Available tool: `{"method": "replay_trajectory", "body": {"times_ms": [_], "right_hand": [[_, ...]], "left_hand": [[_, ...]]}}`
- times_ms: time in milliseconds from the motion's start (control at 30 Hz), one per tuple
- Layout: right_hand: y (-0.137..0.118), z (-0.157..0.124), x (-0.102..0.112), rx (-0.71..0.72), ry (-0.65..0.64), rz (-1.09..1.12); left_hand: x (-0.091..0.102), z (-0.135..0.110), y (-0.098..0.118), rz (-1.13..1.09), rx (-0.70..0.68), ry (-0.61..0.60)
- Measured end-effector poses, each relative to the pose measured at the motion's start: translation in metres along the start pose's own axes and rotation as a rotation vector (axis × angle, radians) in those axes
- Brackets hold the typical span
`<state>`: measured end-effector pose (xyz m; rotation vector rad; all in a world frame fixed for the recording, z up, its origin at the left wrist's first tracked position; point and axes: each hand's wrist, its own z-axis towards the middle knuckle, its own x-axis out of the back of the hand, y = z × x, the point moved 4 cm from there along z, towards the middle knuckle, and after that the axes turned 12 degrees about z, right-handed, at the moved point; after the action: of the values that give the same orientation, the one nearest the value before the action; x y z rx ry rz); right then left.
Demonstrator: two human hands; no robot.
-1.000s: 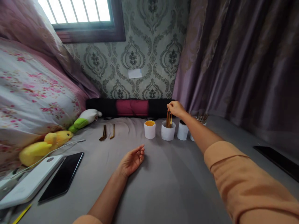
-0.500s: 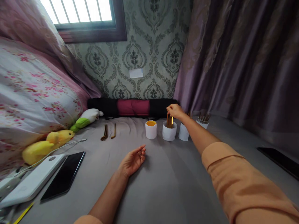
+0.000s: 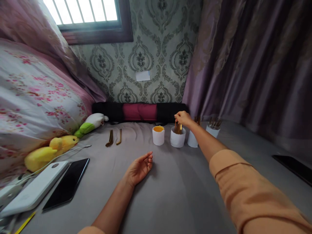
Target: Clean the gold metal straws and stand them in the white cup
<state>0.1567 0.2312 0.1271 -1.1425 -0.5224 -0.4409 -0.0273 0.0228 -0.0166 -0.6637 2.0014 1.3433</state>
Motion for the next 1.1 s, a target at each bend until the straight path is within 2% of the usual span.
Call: {"method": "replay_trajectory", "body": {"times_ms": [267, 567, 1100], "right_hand": [[0.0026, 0.001, 0.0015, -0.005, 0.003, -0.033], [-0.0033, -0.0002, 0.0068, 0.068, 0.044, -0.23], [-0.0042, -0.0064, 0.0053, 0.017, 0.078, -0.428]], "left_hand": [[0.0001, 0.0009, 0.0001, -0.015, -0.001, -0.01], [-0.002, -0.0008, 0.0013, -0.014, -0.002, 0.012], [-0.0013, -0.0001, 0.0011, -0.021, 0.007, -0.002]]}}
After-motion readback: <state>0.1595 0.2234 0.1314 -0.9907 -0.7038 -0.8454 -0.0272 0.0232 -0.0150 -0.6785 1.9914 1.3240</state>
